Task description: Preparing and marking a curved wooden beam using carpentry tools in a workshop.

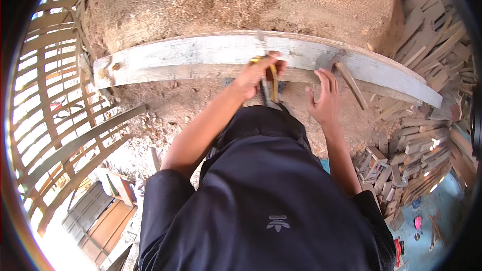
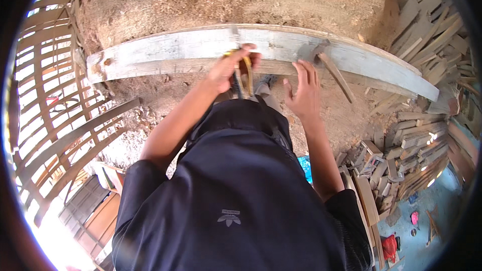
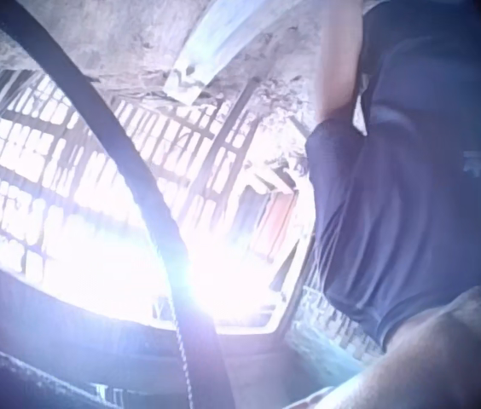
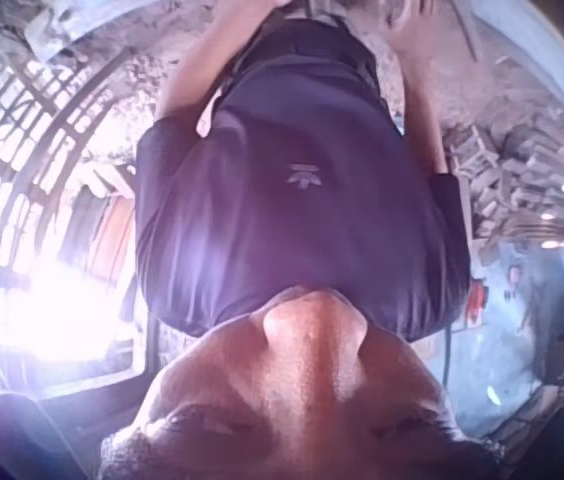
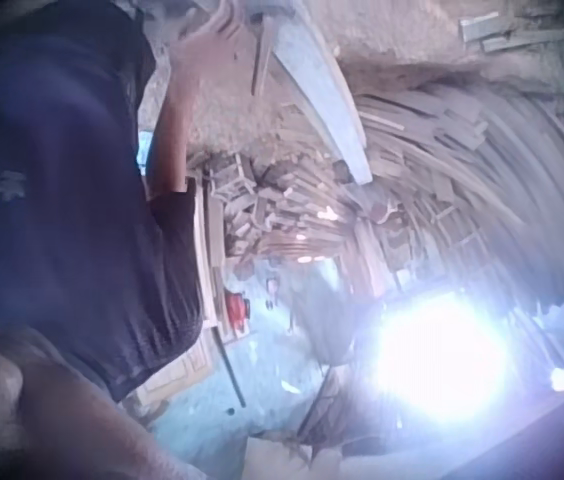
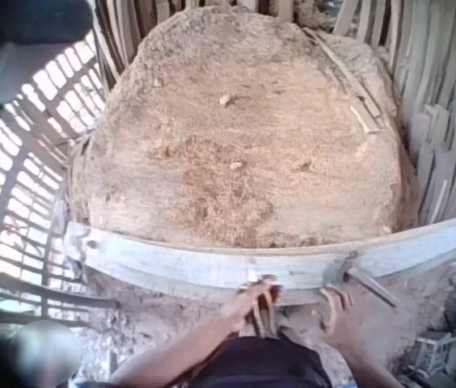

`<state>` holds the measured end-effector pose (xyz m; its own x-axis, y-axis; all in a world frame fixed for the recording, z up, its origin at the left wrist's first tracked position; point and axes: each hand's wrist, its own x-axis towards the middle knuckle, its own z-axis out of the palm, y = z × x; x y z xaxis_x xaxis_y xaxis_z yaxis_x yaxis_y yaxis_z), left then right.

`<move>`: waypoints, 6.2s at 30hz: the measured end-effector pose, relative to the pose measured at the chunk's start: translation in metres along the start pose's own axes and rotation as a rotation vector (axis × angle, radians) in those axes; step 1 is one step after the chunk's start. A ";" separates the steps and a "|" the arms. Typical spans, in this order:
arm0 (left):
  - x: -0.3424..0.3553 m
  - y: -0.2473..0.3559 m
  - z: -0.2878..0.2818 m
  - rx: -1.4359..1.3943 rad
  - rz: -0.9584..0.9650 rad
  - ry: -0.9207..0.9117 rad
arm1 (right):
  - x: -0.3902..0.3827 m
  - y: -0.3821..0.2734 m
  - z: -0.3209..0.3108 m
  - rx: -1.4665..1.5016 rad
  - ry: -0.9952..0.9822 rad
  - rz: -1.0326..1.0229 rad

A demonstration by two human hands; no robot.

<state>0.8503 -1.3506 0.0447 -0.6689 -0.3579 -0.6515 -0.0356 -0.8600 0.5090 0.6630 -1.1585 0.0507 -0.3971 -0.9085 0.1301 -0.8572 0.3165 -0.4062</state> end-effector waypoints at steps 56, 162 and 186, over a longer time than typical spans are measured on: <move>0.057 -0.097 0.073 0.634 0.024 -0.072 | -0.064 -0.024 0.012 0.595 0.008 0.495; 0.088 0.018 -0.088 1.558 0.872 0.383 | 0.094 0.040 -0.062 1.461 -1.049 1.684; 0.087 0.016 -0.090 1.577 0.887 0.407 | 0.116 0.001 -0.062 1.264 -1.067 1.450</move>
<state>0.8582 -1.4283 -0.0539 -0.6864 -0.7190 0.1090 -0.5510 0.6120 0.5674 0.5956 -1.2465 0.1208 0.2741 -0.1844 -0.9438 0.5574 0.8302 -0.0003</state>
